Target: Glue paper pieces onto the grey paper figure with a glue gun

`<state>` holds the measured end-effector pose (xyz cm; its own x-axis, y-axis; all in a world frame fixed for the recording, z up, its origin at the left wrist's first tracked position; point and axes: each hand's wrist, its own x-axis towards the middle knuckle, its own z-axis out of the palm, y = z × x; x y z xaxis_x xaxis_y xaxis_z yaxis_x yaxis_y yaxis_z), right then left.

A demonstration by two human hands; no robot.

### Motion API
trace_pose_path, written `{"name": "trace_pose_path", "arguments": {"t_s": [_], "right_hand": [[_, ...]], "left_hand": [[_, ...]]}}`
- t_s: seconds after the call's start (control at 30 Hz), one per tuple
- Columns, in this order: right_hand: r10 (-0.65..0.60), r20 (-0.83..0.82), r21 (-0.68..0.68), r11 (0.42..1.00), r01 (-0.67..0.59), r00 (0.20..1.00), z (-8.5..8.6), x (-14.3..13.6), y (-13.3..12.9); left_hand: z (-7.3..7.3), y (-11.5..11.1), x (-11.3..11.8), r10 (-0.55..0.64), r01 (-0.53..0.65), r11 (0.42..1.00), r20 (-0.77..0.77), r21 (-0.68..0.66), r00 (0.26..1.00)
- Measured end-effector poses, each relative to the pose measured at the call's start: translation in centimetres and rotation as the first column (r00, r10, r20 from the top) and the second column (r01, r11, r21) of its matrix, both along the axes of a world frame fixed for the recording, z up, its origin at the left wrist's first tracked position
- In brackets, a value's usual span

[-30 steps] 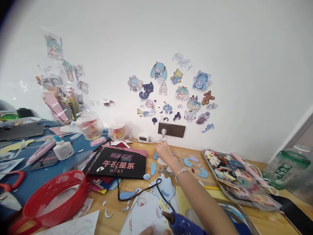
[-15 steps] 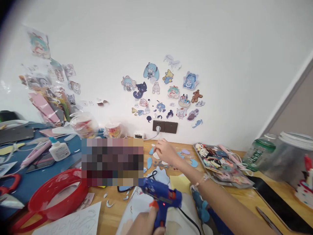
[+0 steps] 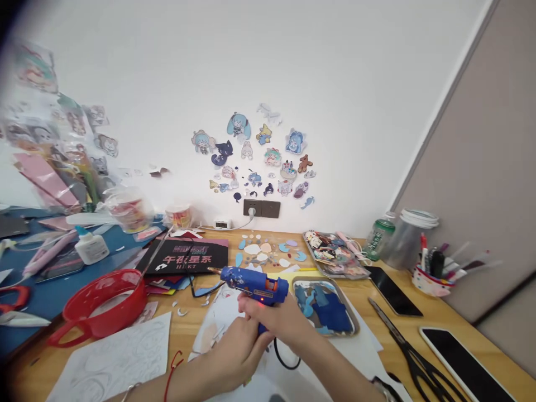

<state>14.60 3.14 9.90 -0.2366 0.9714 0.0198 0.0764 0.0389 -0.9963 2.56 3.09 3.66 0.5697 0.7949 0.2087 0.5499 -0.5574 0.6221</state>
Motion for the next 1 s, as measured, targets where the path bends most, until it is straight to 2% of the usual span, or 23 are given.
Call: {"name": "trace_pose_path", "arguments": {"t_s": [0.13, 0.3, 0.53, 0.73, 0.8, 0.9, 1.0], "right_hand": [[-0.257, 0.177, 0.175, 0.958, 0.226, 0.950, 0.0, -0.6, -1.2], [-0.420, 0.133, 0.271, 0.887, 0.375, 0.898, -0.4, -0.7, -1.9], [-0.454, 0.125, 0.255, 0.874, 0.413, 0.882, -0.9, 0.3, -2.3], [-0.490, 0.128, 0.073, 0.872, 0.484, 0.862, -2.2, 1.3, -2.8], [-0.473, 0.089, 0.032, 0.881, 0.472, 0.876, -2.6, 1.7, -2.9], [-0.418, -0.035, -0.029, 0.908, 0.417, 0.908, -3.1, 2.3, -2.9], [-0.348, -0.145, 0.041, 0.933, 0.357, 0.926, -3.1, 2.8, -3.1]], "left_hand": [[0.3, -1.0, 0.5, -0.131, 0.132, 0.991, 0.109, 0.000, 0.985], [-0.2, -1.5, 1.0, -0.166, 0.169, 0.986, 0.121, -0.012, 0.979], [0.5, -2.1, 1.9, -0.160, 0.161, 0.986, -0.036, 0.035, 0.987], [0.5, -2.5, 2.4, -0.134, 0.137, 0.990, -0.064, 0.040, 0.989], [0.5, -2.5, 2.4, -0.116, 0.117, 0.993, -0.019, 0.022, 0.993], [1.1, -2.5, 2.5, -0.126, 0.132, 0.991, 0.142, -0.036, 0.982], [1.7, -2.2, 3.0, -0.107, 0.165, 0.975, 0.332, -0.152, 0.937]]}}
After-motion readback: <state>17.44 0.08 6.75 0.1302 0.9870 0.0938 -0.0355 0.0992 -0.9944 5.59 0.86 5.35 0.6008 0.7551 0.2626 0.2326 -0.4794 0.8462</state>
